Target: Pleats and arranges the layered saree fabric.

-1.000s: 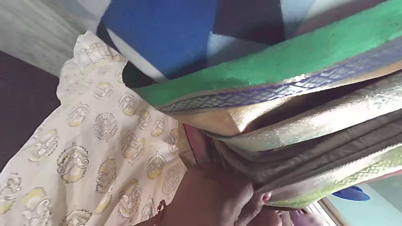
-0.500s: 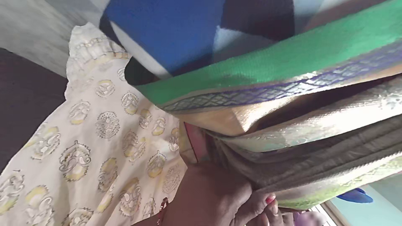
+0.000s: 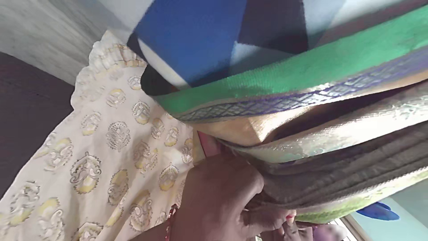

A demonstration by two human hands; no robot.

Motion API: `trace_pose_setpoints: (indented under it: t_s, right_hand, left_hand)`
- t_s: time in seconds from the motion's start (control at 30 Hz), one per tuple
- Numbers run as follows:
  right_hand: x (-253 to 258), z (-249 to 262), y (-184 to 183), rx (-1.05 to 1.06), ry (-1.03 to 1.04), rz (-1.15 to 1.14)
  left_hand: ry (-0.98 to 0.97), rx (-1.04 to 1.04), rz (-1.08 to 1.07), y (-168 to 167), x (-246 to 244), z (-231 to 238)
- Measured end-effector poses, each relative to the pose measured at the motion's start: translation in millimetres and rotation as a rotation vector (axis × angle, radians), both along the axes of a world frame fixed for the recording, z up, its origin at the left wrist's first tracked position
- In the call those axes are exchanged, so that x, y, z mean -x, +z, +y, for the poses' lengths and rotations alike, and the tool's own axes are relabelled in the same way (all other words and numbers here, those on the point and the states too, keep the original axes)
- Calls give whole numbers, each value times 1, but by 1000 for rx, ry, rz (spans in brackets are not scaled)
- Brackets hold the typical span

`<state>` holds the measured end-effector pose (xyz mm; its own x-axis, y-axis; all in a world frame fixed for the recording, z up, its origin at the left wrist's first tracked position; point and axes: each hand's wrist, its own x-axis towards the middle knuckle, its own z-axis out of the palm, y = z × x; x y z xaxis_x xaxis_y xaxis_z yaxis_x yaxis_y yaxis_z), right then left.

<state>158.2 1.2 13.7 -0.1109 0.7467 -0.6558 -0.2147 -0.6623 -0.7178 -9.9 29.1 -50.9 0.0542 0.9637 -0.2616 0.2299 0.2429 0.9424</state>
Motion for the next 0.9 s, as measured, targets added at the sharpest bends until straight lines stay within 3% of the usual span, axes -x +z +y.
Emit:
trace_pose_setpoints:
  t_s: [0.13, 0.4, 0.5, 0.6, 0.9]
  right_hand:
    - [-8, -11, -4, -41, -44, 51]
    - [0, -4, -1, 1, -45, 17]
    - [-11, -30, -9, 48, -64, 39]
    - [-26, -53, -15, 82, -17, 27]
    - [-24, -53, -17, 36, 13, -58]
  left_hand:
    - [-18, -149, -137, -4, -2, 6]
    - [-335, -73, -193, 6, 15, 32]
    - [-414, -58, -211, 6, 19, 40]
    - [-421, -19, -210, 8, 18, 43]
    - [-353, 59, -273, 12, 12, 37]
